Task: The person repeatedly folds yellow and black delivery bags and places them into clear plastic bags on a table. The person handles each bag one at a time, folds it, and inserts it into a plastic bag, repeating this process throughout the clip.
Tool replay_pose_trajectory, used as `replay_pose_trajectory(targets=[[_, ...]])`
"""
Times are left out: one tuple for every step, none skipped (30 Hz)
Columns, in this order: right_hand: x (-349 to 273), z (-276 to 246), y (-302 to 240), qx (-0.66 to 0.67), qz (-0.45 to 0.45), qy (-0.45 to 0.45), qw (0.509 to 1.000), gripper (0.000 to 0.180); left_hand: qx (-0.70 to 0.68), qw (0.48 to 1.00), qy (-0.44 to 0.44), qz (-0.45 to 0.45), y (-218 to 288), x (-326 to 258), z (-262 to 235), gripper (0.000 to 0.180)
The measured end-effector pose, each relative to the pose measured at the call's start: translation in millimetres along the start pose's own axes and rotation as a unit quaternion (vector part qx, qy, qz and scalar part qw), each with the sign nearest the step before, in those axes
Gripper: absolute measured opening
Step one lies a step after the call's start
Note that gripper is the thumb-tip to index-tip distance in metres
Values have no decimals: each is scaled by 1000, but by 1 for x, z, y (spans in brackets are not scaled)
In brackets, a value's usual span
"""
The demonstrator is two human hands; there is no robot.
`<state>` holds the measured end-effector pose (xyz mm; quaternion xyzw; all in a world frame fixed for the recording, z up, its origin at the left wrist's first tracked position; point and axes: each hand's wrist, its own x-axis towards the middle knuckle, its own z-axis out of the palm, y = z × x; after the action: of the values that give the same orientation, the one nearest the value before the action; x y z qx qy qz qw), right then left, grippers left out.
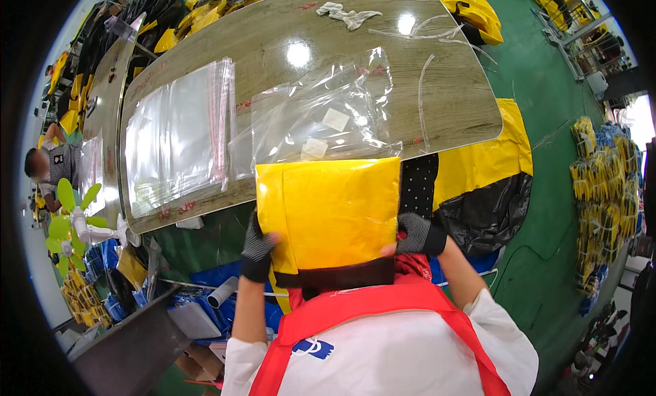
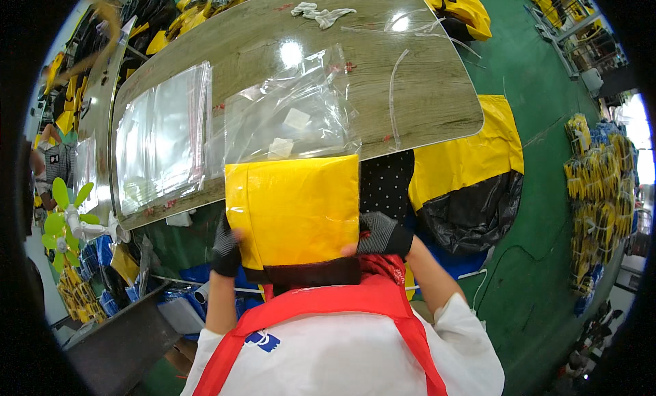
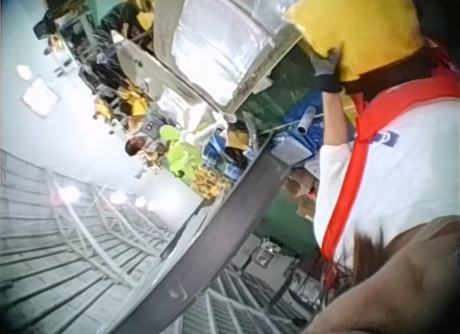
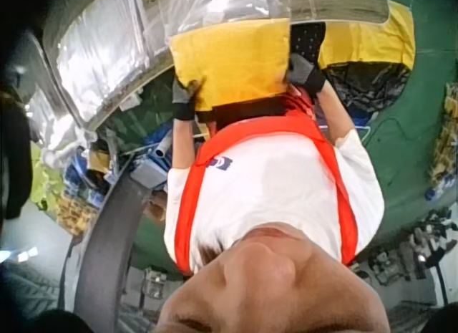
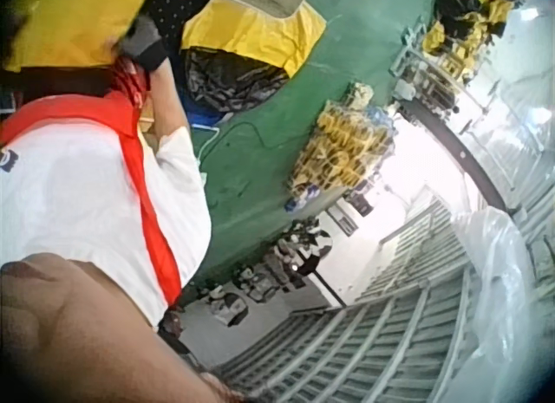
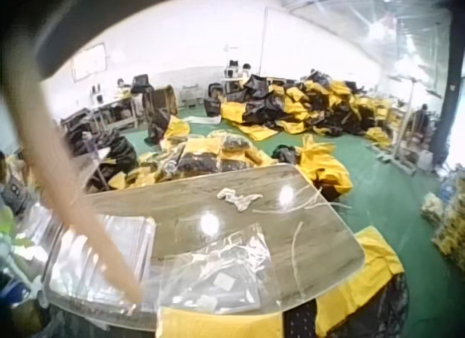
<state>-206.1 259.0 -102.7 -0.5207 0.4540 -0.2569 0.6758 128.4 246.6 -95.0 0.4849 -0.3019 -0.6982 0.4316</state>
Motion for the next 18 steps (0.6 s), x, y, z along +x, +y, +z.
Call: replay_pose_trajectory(targets=[[9,-11,-2,29,-17,-25,999,38,110,992,33,-46,-16,8,-7,64],[21,-11,-12,111,-22,86,990,34,128,991,-29,21,-18,6,7,58],[29,-8,-22,192,-28,195,961,31,165,985,-14,56,-29,-2,16,63],[26,-5,-19,135,-29,201,970,28,233,970,-2,74,-51,-11,7,68],[22,2,-13,81,-31,201,976,26,302,949,17,91,-73,-24,-5,74],[10,8,-7,60,38,159,985,26,296,951,20,84,-83,-43,-15,82],[-2,15,0,33,102,114,988,25,289,953,24,83,-88,-54,-23,89],[-10,23,6,69,34,146,986,29,224,972,7,70,-70,-58,-18,92],[-10,15,7,73,65,105,990,32,115,991,-27,66,-48,-42,-16,94],[-12,5,-2,80,101,60,990,34,14,996,-54,69,-14,-26,3,97],[-12,-5,-8,88,135,16,987,36,-48,994,-63,74,13,-10,20,100],[-6,-11,-11,71,104,17,992,35,-88,993,-39,61,11,1,10,84],[2,-16,-15,52,72,15,996,33,41,999,-25,-12,0,18,-17,64],[12,-14,-33,72,-8,54,996,29,24,1000,-15,4,9,23,2,56],[17,-14,-37,85,-42,100,990,27,8,1000,-6,20,16,24,25,48],[22,-14,-41,94,-78,146,982,24,77,996,-7,42,11,23,30,47],[24,-16,-31,98,-65,197,973,24,144,988,-5,62,0,17,33,46],[24,-18,-26,101,-52,247,962,23,227,969,8,98,-16,11,34,49]])
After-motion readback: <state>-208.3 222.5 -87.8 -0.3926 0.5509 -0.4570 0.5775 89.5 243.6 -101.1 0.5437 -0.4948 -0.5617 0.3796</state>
